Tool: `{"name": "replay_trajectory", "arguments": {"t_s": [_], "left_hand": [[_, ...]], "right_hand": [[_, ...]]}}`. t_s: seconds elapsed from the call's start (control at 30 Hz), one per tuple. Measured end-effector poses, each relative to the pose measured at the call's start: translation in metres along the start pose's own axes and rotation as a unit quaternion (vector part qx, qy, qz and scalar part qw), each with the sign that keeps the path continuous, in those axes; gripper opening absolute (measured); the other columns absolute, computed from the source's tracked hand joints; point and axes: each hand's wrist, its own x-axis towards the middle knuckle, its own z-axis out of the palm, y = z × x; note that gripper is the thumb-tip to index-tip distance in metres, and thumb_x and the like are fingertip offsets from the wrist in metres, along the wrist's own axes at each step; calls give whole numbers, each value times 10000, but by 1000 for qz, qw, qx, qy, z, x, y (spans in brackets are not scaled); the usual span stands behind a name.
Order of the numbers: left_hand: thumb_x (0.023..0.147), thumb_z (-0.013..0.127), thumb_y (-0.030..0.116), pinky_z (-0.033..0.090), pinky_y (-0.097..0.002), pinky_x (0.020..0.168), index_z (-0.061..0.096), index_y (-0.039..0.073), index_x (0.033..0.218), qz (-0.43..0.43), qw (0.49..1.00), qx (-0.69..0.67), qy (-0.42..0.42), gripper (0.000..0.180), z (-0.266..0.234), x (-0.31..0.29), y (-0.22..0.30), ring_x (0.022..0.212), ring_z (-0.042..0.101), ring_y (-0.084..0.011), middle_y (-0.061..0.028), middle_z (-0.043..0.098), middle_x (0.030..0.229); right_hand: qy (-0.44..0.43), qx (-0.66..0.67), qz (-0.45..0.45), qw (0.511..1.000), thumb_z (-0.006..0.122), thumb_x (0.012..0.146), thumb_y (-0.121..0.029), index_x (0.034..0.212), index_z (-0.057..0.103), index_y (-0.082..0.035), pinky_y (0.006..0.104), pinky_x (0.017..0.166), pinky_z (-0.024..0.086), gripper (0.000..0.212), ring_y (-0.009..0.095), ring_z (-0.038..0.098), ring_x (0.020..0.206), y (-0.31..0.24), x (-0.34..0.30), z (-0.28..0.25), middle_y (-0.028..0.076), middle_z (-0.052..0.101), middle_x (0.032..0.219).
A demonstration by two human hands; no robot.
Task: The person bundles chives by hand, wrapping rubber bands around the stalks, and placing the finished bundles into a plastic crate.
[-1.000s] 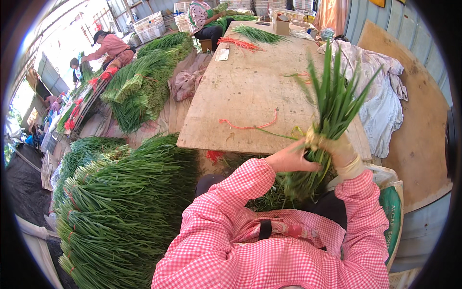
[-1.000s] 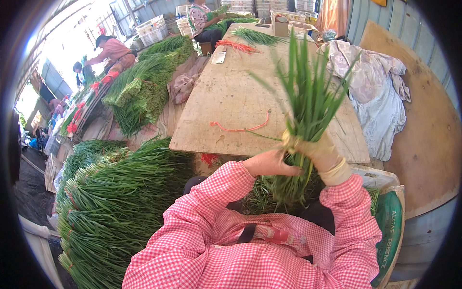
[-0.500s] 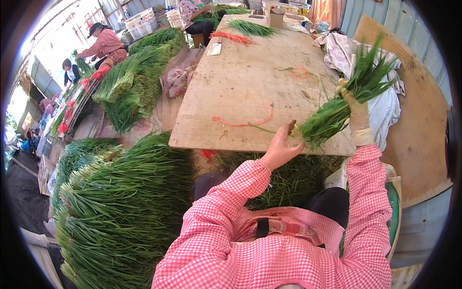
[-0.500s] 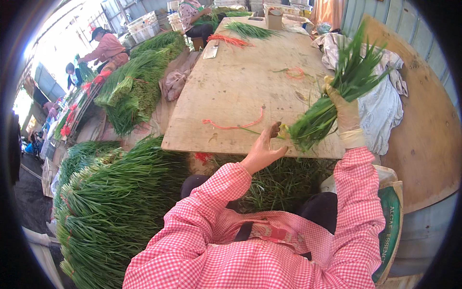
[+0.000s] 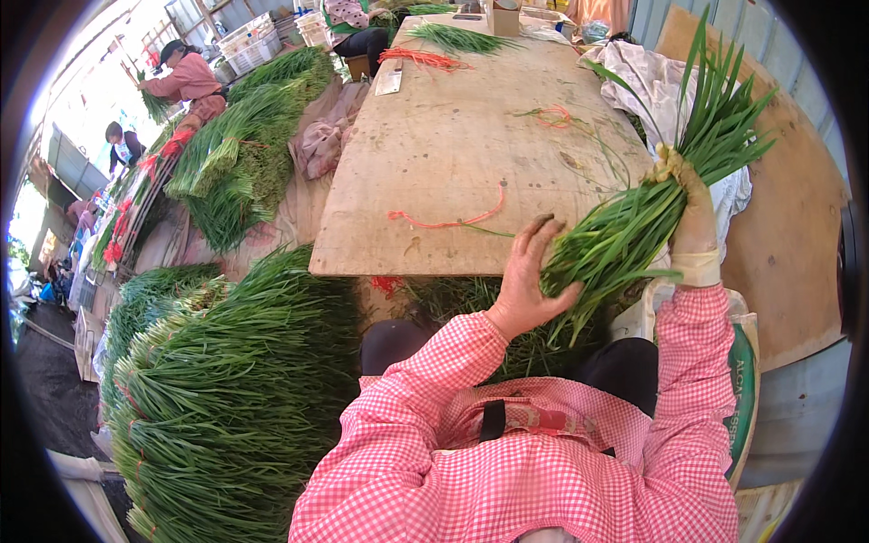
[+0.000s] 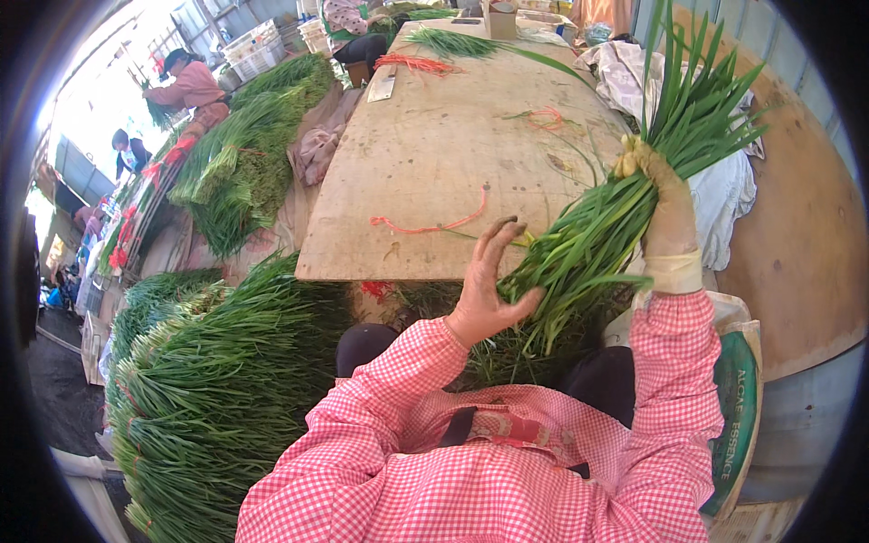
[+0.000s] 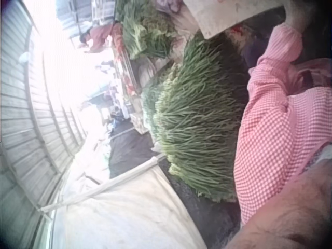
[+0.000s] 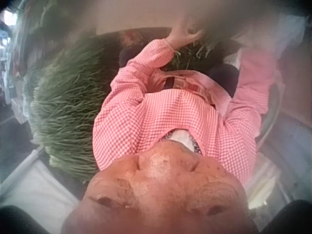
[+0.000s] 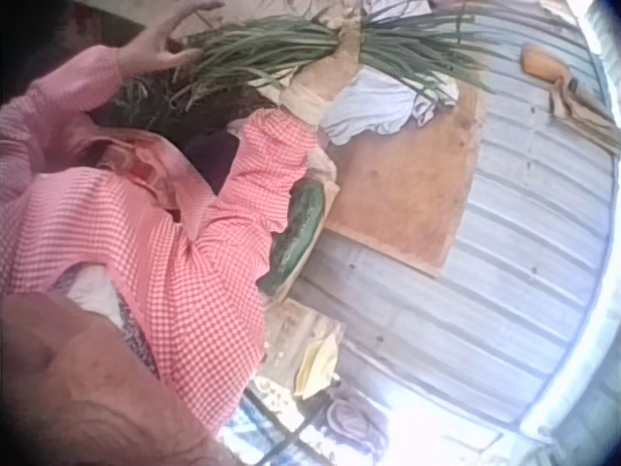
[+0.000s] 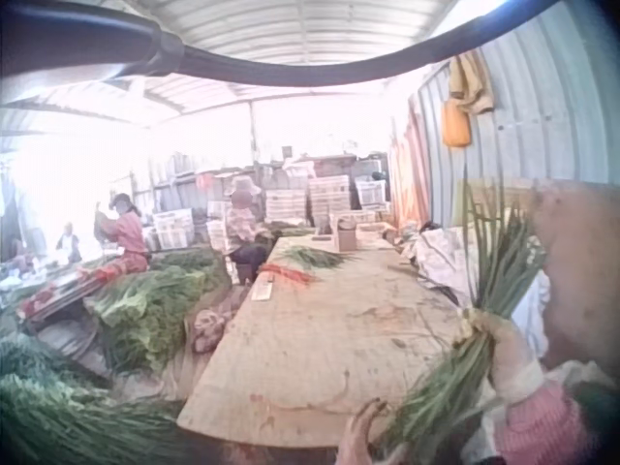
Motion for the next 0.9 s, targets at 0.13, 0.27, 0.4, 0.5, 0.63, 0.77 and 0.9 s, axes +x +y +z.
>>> {"name": "replay_trajectory", "arguments": {"t_s": [0.13,0.27,0.4,0.5,0.63,0.77,0.9], "left_hand": [[650,717,108,406,-397,915,466,46,1211,55,998,18,-26,617,8,-16,10,1114,460,-343,-194,444,1201],[697,689,35,483,-304,693,564,33,1001,-39,994,-42,-96,328,13,-37,8,805,582,-214,-107,561,921],[731,660,2,462,-256,600,586,20,910,-143,982,-64,-103,195,1,-72,-8,669,574,-164,-72,558,748],[740,644,-1,463,-292,590,585,10,911,-114,968,-3,-223,182,-20,-86,-16,657,571,-214,-111,552,749],[732,618,40,485,-385,643,589,10,909,-138,890,120,-418,182,-33,-116,-31,729,589,-324,-159,576,794],[744,594,100,487,-419,690,600,21,938,-193,728,275,-597,209,-34,-146,-61,773,595,-342,-174,590,830],[743,605,82,489,-387,720,602,21,952,-176,816,344,-431,217,-37,-116,-51,824,603,-327,-169,605,877]], "right_hand": [[72,57,30,995,517,893,-173,1043,562,32,260,682,463,258,154,531,694,24,-21,-12,44,549,767],[55,122,52,990,572,857,-205,930,572,-39,287,691,468,181,155,527,684,54,-23,-60,0,532,708],[99,142,71,982,544,857,-187,889,538,-54,302,649,463,137,156,514,637,75,-30,-74,10,510,680],[137,203,24,969,556,845,-185,887,541,-49,309,649,468,144,167,510,633,77,-21,-122,15,506,651],[115,241,-10,964,566,839,-189,895,550,-47,342,750,451,154,169,501,643,73,-21,-146,5,507,652],[95,265,-40,959,520,860,-195,949,538,-40,365,801,424,180,151,492,684,70,-20,-156,-14,504,671],[79,316,-30,945,532,856,-182,960,536,-35,351,779,425,180,139,489,668,75,-17,-164,-16,501,672]]}}
